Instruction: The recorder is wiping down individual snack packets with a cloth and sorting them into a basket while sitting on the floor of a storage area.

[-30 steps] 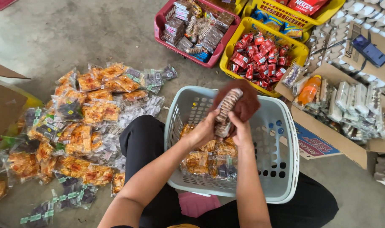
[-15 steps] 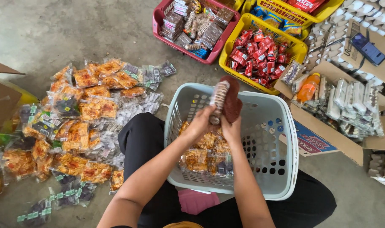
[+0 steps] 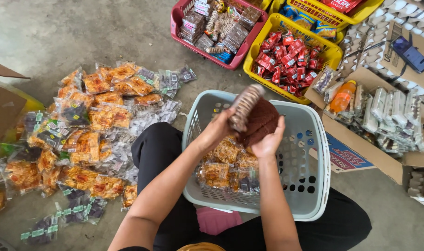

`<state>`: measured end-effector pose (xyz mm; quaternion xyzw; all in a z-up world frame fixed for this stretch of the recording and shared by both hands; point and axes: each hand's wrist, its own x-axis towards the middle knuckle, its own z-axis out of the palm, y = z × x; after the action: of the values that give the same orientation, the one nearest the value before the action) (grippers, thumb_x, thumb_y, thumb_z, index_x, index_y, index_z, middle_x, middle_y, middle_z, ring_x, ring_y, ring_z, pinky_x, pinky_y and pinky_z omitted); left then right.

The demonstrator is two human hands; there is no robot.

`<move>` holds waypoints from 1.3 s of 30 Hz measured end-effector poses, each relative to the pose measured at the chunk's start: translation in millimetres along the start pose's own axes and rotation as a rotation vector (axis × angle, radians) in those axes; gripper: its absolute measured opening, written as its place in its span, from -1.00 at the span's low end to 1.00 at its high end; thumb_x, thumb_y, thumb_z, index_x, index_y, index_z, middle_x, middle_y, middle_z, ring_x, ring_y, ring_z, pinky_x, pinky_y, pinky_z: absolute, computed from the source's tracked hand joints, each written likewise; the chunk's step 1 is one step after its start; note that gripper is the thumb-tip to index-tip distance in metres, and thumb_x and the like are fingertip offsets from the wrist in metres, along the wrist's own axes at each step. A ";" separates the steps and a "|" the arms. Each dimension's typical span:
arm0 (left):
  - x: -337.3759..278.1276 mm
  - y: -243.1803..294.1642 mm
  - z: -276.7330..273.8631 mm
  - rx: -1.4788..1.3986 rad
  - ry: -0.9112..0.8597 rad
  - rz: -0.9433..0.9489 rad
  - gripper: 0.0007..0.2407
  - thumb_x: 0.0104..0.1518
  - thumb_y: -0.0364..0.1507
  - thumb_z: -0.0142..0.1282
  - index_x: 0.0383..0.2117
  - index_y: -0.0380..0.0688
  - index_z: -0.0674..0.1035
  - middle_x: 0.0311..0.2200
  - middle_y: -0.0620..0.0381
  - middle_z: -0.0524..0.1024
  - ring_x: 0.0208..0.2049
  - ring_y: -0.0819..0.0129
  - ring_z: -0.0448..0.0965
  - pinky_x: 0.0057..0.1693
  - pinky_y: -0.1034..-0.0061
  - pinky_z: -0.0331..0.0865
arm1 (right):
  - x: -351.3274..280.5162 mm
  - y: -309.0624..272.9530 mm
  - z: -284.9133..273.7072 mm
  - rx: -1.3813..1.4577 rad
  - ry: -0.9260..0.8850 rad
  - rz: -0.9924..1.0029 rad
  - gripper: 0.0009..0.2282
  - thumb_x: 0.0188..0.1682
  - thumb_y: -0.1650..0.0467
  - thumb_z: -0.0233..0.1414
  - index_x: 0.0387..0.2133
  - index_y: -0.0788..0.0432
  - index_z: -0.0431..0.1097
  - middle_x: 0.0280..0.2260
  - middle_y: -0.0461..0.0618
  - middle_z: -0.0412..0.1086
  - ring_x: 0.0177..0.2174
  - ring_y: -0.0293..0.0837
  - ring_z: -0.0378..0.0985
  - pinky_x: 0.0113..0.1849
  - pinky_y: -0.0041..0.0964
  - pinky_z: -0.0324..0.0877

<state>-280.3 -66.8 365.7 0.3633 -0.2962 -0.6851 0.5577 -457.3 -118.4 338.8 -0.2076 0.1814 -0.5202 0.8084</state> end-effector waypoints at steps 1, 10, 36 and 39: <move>-4.2 0.3 5.1 0.000 -0.001 -0.001 -0.59 0.28 -0.07 -0.10 -0.03 -0.17 0.48 -0.22 0.07 0.58 -0.18 0.33 0.60 -0.08 0.38 0.45 | 0.5 1.1 -13.9 0.000 0.000 -0.001 -0.40 -0.01 0.01 -0.09 0.15 0.19 0.28 0.07 0.12 0.40 0.04 0.06 0.47 0.05 0.04 0.42; 3.8 -31.4 4.2 -0.090 -0.297 -0.136 -0.49 0.34 -0.03 -0.07 0.20 -0.19 0.46 0.04 -0.03 0.56 0.01 0.26 0.58 0.15 0.30 0.45 | 4.5 -10.3 -47.2 0.170 -0.329 0.067 -0.61 0.25 0.20 -0.07 0.10 0.30 0.33 -0.16 0.09 0.52 -0.19 -0.01 0.61 -0.10 -0.09 0.56; -15.7 -11.4 27.6 0.728 0.242 0.390 -0.67 0.22 -0.25 0.21 -0.09 -0.24 0.45 -0.17 -0.11 0.57 -0.15 0.10 0.64 -0.02 0.27 0.54 | -2.9 32.8 -18.6 -0.162 0.051 0.090 -0.48 0.11 0.12 -0.07 0.27 0.11 0.17 0.11 -0.06 0.33 0.12 -0.10 0.40 0.21 -0.11 0.33; -22.4 -20.1 33.7 0.828 0.218 0.529 -0.62 0.17 -0.28 0.28 -0.02 -0.18 0.40 -0.06 -0.17 0.51 -0.06 -0.01 0.61 0.02 0.21 0.53 | 16.1 42.7 -94.9 -0.236 0.068 0.040 -0.51 0.10 0.24 -0.01 0.25 0.20 0.14 0.12 0.01 0.31 0.14 -0.07 0.41 0.23 -0.11 0.36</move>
<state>-316.7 -40.8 372.1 0.5359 -0.5651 -0.3035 0.5490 -466.6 -131.2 234.6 -0.2799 0.2727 -0.4856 0.7820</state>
